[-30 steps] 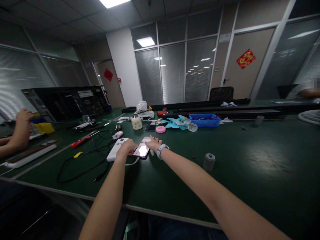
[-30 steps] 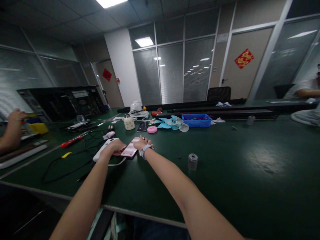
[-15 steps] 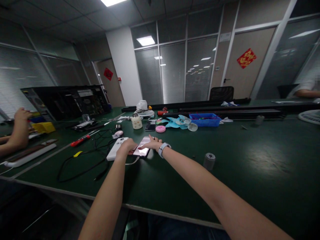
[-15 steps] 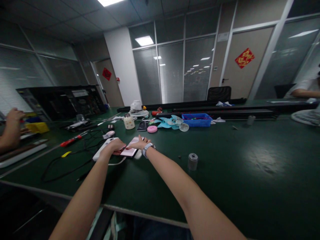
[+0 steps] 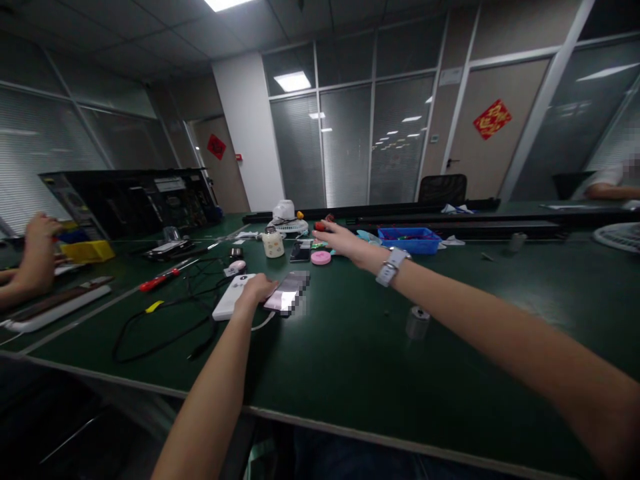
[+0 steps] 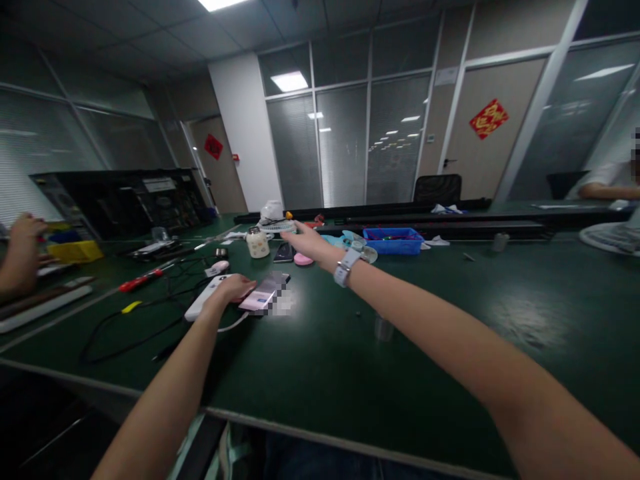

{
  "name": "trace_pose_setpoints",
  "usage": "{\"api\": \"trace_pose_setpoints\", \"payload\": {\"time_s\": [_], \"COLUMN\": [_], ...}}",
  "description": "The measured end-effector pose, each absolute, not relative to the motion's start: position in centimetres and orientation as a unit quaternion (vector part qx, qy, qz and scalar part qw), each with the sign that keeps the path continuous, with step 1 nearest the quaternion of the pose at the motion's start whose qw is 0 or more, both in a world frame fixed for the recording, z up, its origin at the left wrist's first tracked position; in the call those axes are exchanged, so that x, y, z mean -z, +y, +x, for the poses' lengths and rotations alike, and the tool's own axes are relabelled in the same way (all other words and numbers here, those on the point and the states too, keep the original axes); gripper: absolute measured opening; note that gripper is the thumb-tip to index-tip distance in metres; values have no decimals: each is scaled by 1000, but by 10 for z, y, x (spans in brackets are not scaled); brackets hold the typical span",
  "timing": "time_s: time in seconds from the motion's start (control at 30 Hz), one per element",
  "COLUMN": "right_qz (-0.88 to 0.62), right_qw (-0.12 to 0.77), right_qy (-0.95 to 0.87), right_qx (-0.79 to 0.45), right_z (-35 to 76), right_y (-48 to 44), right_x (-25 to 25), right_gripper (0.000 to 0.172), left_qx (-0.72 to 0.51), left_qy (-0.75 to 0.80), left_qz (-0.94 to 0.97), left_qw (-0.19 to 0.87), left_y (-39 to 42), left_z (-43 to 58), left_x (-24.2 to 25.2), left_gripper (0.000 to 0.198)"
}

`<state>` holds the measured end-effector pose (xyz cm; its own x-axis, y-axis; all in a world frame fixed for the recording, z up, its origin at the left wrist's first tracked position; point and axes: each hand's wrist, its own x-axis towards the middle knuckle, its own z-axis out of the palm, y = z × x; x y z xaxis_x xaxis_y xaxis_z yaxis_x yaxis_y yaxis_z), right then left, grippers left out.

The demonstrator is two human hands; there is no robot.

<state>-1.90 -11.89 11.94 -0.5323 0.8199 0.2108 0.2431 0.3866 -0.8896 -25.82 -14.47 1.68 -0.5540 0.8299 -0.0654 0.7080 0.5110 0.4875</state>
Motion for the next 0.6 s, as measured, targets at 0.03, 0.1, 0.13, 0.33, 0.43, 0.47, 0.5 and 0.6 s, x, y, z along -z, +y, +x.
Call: {"api": "trace_pose_setpoints", "payload": {"time_s": [0.03,0.1,0.13,0.33,0.43,0.47,0.5,0.6], "right_qz": [-344,-328,-320,-373,-406,-412,-413,-390], "right_qw": [348,364,380,400,396,395,383,341], "right_qy": [-762,-771,-777,-804,-764,-747,-742,-741], "right_qx": [-424,-406,-386,-232,-309,-340,-365,-426], "right_z": [-2,35,53,146,169,174,177,181], "right_y": [-124,-132,-135,-124,-110,-106,-104,-104], "right_x": [-125,-126,-122,-53,-13,-3,6,23], "right_gripper": [55,52,49,46,48,49,51,54], "left_qx": [-215,-233,-241,-278,-282,-282,-280,-271], "left_qy": [853,847,845,836,827,823,820,817], "left_qz": [454,456,453,416,410,411,413,418], "left_qw": [143,143,149,225,262,272,279,289], "left_y": [-144,-142,-142,-146,-151,-153,-154,-156], "left_z": [-257,-256,-255,-259,-263,-263,-264,-263], "left_x": [-17,-17,-17,-16,-17,-18,-18,-19], "left_gripper": [22,25,29,57,60,58,56,53]}}
